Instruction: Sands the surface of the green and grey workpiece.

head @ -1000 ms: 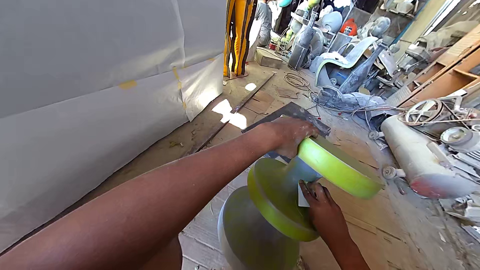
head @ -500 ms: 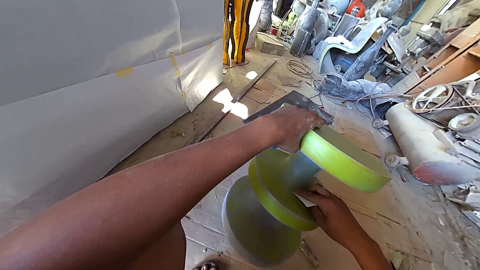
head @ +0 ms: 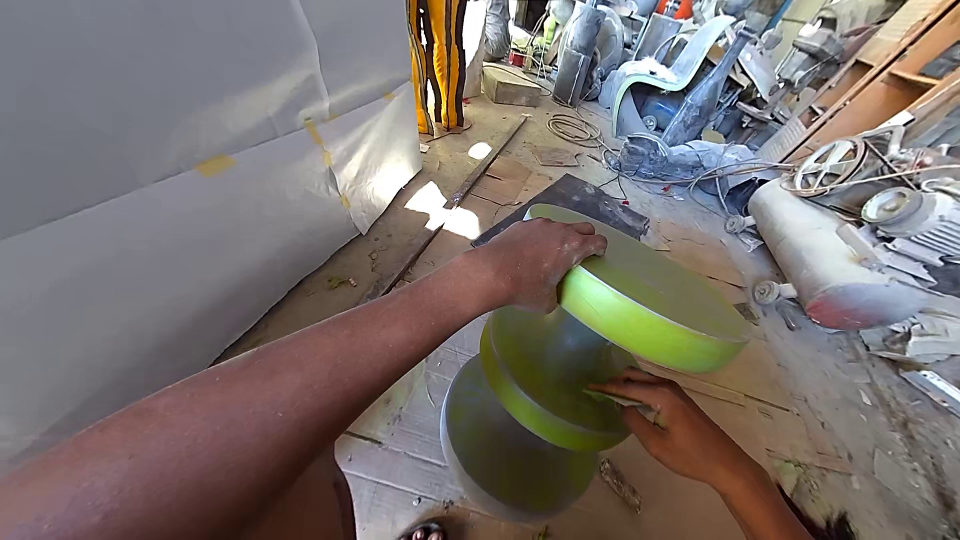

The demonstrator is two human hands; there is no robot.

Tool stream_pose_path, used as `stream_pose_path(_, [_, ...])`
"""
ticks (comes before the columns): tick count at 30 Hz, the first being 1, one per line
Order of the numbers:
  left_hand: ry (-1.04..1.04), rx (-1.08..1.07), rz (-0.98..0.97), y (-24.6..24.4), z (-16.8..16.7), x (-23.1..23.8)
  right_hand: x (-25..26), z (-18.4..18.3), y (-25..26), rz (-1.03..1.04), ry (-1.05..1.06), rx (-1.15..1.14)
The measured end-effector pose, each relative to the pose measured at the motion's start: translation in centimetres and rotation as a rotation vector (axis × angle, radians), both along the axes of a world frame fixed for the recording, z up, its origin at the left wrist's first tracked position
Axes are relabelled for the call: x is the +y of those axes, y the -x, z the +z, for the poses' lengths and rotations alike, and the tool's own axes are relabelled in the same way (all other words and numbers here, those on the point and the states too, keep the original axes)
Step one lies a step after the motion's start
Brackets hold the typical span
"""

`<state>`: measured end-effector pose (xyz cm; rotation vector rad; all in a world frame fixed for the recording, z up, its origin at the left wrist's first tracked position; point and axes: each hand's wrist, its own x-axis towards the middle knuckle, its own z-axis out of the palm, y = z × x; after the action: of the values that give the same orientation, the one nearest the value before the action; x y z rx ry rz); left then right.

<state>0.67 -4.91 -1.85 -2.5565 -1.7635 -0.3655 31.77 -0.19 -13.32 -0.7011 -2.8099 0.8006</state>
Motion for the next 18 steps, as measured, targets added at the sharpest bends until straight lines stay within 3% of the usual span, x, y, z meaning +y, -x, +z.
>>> stream_pose_path(5, [0.008, -0.002, 0.001, 0.0, 0.1, -0.2, -1.5, -1.1, 1.8, -0.001, -0.244, -0.158])
stream_pose_path(10, [-0.008, -0.026, -0.022, 0.5, -0.3, -0.3, -3.1, 0.1, 0.0, 0.098, -0.274, -0.35])
stream_pose_path(13, [-0.019, -0.028, -0.021, 0.5, -0.4, -0.4, -2.4, -0.1, -2.2, 0.116, -0.225, -0.236])
stream_pose_path(18, [-0.019, -0.006, -0.009, 0.2, -0.4, -0.2, 1.4, -1.9, -2.4, -0.025, -0.152, 0.085])
